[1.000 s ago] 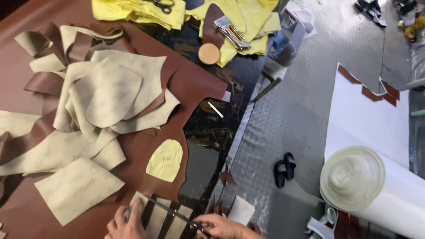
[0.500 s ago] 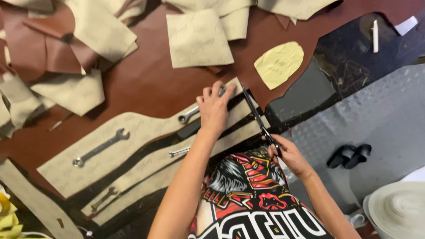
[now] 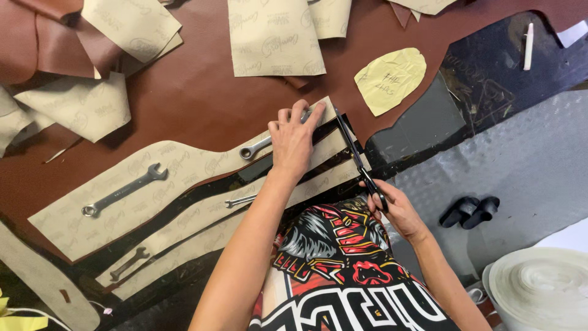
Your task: The person uses shears to cut a long strip of brown leather on a workbench. They use metal wrenches as straight-edge guides to ensure the cut is straight and precise. The person repeatedly repositions the wrenches and cuts along their edges to create uniform leather strips.
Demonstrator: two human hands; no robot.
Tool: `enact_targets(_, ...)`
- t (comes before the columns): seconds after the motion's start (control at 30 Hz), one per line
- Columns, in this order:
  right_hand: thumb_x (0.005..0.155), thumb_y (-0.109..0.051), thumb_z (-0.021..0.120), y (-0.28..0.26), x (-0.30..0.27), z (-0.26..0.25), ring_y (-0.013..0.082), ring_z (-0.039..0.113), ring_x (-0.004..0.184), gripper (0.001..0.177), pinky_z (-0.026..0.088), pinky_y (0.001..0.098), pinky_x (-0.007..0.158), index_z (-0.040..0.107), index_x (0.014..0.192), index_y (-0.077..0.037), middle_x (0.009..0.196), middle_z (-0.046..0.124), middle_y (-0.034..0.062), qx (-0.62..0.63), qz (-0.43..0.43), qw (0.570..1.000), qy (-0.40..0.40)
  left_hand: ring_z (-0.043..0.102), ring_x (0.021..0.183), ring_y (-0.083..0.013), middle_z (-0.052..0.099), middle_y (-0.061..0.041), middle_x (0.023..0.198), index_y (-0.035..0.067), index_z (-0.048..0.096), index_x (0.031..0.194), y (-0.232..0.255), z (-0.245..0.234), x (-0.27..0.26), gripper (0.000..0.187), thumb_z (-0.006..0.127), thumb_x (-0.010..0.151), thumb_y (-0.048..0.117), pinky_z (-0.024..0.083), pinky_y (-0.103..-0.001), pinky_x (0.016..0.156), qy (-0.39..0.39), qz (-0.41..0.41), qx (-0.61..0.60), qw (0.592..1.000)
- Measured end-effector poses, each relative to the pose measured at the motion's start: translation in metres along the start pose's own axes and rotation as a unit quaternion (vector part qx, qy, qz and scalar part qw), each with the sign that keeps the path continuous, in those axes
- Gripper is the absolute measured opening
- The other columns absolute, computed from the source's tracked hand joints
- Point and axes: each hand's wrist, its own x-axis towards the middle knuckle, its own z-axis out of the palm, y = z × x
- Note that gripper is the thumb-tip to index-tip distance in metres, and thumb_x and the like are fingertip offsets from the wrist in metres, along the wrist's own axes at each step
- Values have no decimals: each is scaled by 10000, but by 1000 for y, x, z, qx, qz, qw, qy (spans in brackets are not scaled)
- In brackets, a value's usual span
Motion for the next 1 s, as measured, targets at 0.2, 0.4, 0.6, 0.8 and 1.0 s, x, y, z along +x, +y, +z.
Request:
enact_targets(0.2,974,-239,610,3,3,0,85,519,643,468,421,231,503,568,1387,-23,762,568,3,23,19,1000,6,508,1125,-291,519,-27,1316,320,555,1425,-2,1,0,760,634,753,-27,396,-460,858,0,0,6,1000)
enact_targets(0.4,992,-237,592,1,4,2,76,525,620,444,429,221,500,582,1379,-20,751,579,9,-10,12,1000,17,508,1122,-291,517,-40,1341,298,557,1433,-4,1,-1,741,633,762,-10,394,-457,851,9,9,1,1000)
enact_targets(0.6,995,-238,576,-6,12,8,66,511,560,428,404,212,433,580,1371,-34,753,584,-2,-7,13,1000,15,512,1118,-284,525,-36,1342,274,569,1436,-5,3,-1,720,638,778,-8,390,-447,856,20,6,-10,1000)
enact_targets(0.8,995,-214,582,-6,12,2,71,534,614,431,419,221,474,579,1381,-23,755,585,9,-7,18,1000,10,510,1124,-281,530,-31,1345,258,579,1428,-5,1,-3,702,640,786,-19,390,-438,866,23,4,-31,999)
enact_targets(1.0,972,-261,629,-16,5,-21,106,518,638,498,396,228,559,584,1378,23,757,589,27,-20,-3,999,-30,549,1110,-285,579,-63,1249,180,632,1340,-9,-5,-5,470,690,890,56,412,-442,861,113,8,-144,983)
